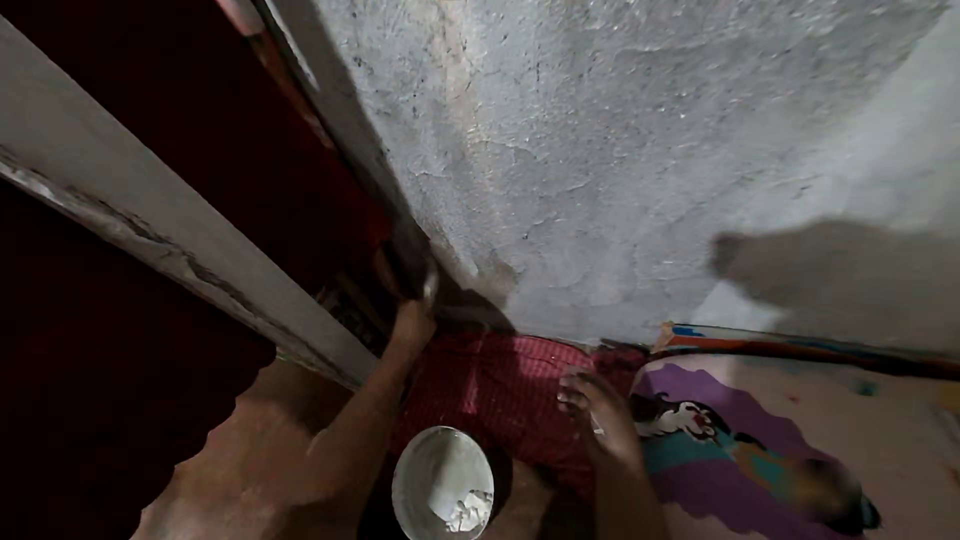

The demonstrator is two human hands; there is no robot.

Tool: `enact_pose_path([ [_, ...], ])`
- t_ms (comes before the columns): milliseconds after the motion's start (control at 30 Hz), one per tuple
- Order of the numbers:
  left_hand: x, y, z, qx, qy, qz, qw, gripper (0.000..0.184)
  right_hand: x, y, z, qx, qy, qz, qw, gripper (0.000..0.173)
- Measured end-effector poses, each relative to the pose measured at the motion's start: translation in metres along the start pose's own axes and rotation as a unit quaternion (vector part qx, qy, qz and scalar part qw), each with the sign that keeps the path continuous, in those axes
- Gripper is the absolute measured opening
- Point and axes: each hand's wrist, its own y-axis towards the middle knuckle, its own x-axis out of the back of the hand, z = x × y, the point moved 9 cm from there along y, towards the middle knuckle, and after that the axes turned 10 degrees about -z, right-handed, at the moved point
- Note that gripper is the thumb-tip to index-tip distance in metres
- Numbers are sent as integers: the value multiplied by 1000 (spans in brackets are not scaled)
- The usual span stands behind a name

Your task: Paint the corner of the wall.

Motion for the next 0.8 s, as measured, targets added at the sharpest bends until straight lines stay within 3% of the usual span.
enact_pose_path([
  [67,-25,-3,14,33,4,85,996,34,1,1,0,5,-15,2,1000,28],
  [100,-18,-1,14,37,0,75,996,33,2,2,0,6,-19,3,1000,28],
  [167,26,11,5,20,-18,-23,999,26,3,3,0,2,-23,1,1000,28],
  [267,130,10,-33,-26,-36,-167,985,24,0,1,-1,-4,-6,-5,1000,28],
  [367,189,-1,-54,-59,-52,-279,957,36,-3,-1,-3,-3,17,-8,1000,27],
  [433,172,-4,-56,-67,-44,-272,959,44,-3,-2,-3,-7,20,-8,1000,27],
  [500,118,-1,-45,-86,-7,-213,973,47,-3,-2,-3,-13,16,-12,1000,27],
  [600,27,9,-11,-62,79,-34,994,31,-2,1,-5,-16,11,-11,1000,26],
  [667,-1,17,6,-43,119,51,991,28,-1,0,-8,-20,7,-9,1000,27],
  [700,7,21,3,-45,123,40,991,26,-1,1,-8,-18,8,-11,1000,27],
  [800,93,28,-31,-52,66,-57,995,20,2,3,-6,-11,11,-13,1000,28],
])
